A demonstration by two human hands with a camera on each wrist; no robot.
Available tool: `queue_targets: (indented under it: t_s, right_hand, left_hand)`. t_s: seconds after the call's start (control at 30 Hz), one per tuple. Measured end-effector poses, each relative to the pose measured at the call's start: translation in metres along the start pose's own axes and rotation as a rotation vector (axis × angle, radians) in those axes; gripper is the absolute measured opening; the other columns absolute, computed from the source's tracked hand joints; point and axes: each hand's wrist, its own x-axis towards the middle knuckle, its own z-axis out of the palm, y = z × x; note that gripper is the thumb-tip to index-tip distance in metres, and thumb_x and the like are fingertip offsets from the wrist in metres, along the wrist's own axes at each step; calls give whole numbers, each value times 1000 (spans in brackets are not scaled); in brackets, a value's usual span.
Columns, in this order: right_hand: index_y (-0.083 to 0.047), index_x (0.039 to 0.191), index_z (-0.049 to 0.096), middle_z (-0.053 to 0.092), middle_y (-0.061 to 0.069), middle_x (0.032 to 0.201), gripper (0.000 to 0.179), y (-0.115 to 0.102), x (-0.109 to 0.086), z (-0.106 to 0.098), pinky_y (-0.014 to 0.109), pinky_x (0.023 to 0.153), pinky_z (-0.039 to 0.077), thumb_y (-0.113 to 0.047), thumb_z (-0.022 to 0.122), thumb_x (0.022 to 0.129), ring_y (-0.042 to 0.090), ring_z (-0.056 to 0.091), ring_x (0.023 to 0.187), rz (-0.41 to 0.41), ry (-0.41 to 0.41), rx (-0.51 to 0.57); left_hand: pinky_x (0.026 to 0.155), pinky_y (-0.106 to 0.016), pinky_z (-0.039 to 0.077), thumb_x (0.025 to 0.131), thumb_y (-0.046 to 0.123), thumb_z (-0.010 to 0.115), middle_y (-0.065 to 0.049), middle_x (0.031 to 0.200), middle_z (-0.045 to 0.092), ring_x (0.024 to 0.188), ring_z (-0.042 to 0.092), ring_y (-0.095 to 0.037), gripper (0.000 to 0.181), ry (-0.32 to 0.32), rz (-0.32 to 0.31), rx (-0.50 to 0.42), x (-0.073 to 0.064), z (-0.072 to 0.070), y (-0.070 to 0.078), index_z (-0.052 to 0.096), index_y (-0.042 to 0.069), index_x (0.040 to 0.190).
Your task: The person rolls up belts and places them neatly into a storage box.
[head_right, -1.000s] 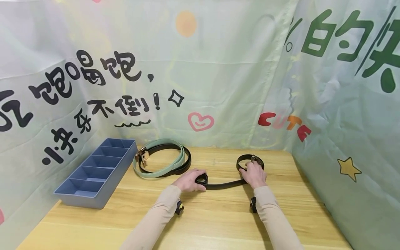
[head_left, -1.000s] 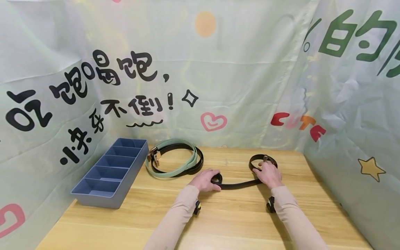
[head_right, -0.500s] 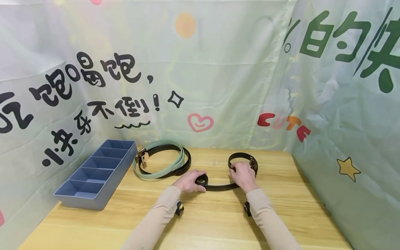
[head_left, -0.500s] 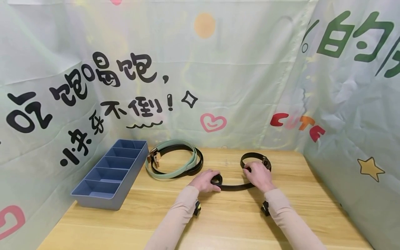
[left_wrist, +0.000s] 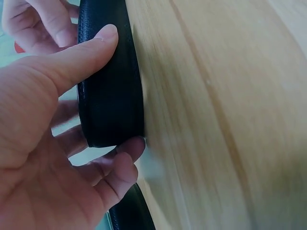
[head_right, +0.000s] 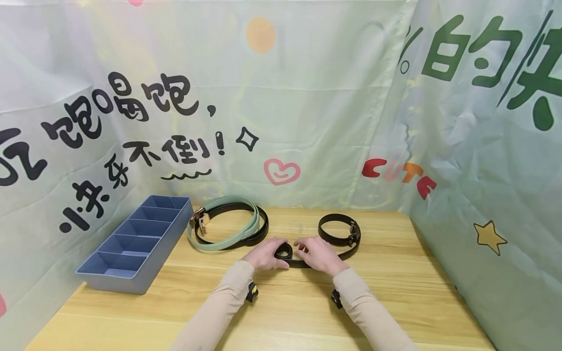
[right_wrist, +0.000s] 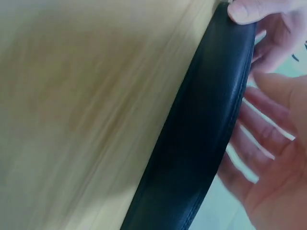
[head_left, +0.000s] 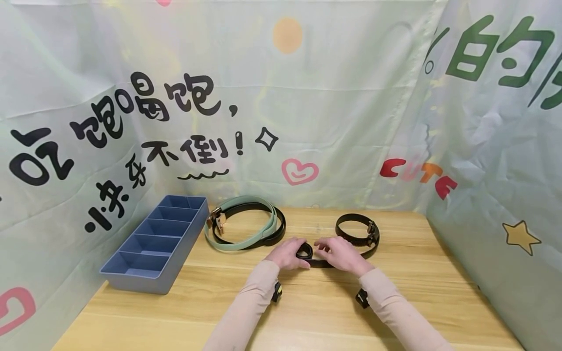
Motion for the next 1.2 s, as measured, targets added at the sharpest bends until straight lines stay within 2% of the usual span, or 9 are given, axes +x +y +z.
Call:
queue_targets:
  t_s: [0.1,0.2,0.33,0.47,0.67,0.77,0.93,1.1,1.2]
  right_hand:
    - [-8,124,65,73,1,98,32,-2,0,3,30,73,54,-22,65,95,10,67,85,-92,-49,35]
    - [-7,125,65,72,4,105,33,-2,0,6,29,75,54,-22,65,95,10,67,86,-168,-82,35]
    - [-5,125,65,70,8,112,38,-2,-2,9,31,78,55,-23,68,92,14,68,89,-174,-88,-16]
    - [-4,125,66,68,7,110,41,-3,-3,10,34,79,54,-23,71,90,18,66,91,-190,-73,-71]
    - [-1,124,66,68,9,106,45,-5,-3,10,34,78,54,-19,77,85,22,66,91,-244,-83,-91]
    - [-3,121,67,69,9,106,41,-6,-3,9,35,79,55,-16,77,83,23,67,93,-252,-92,-97]
    - [-8,109,71,73,7,101,27,-7,-1,11,34,78,56,-13,78,83,20,70,90,-262,-79,-66]
    - [-13,97,73,75,1,92,16,-7,-1,14,28,72,55,-13,78,82,14,70,83,-248,-36,-65]
    - [-13,98,73,75,1,92,16,-7,-2,14,28,72,55,-10,77,83,13,70,83,-254,-36,-64]
  left_hand:
    - [97,-34,46,82,41,78,-7,122,62,112,59,-21,62,5,3,0,0,0,0,55,12,131]
    - [95,-33,46,82,41,78,-5,117,62,108,59,-19,54,2,17,2,1,0,0,56,14,124]
    - [97,-34,45,85,42,75,-6,122,59,111,58,-21,56,-27,20,6,1,1,0,54,13,128]
    - [99,-35,44,86,43,73,-8,127,56,115,57,-24,63,-39,22,10,1,1,-1,49,11,135]
    - [102,-37,44,87,43,72,-10,133,54,120,55,-27,67,-49,36,0,-1,0,-2,48,9,139]
    - [105,-39,42,88,41,71,-10,139,51,126,52,-28,69,-71,22,-15,-2,-3,-1,44,10,144]
    - [104,-39,42,88,38,72,-10,138,51,124,52,-27,68,-82,14,-23,-3,-6,2,44,14,146]
    - [94,-33,47,78,44,81,-9,119,64,108,60,-22,62,-1,10,-37,-1,-3,2,60,11,126]
    - [87,-30,49,74,44,84,-5,106,68,97,62,-18,52,36,11,-48,1,-2,1,64,14,111]
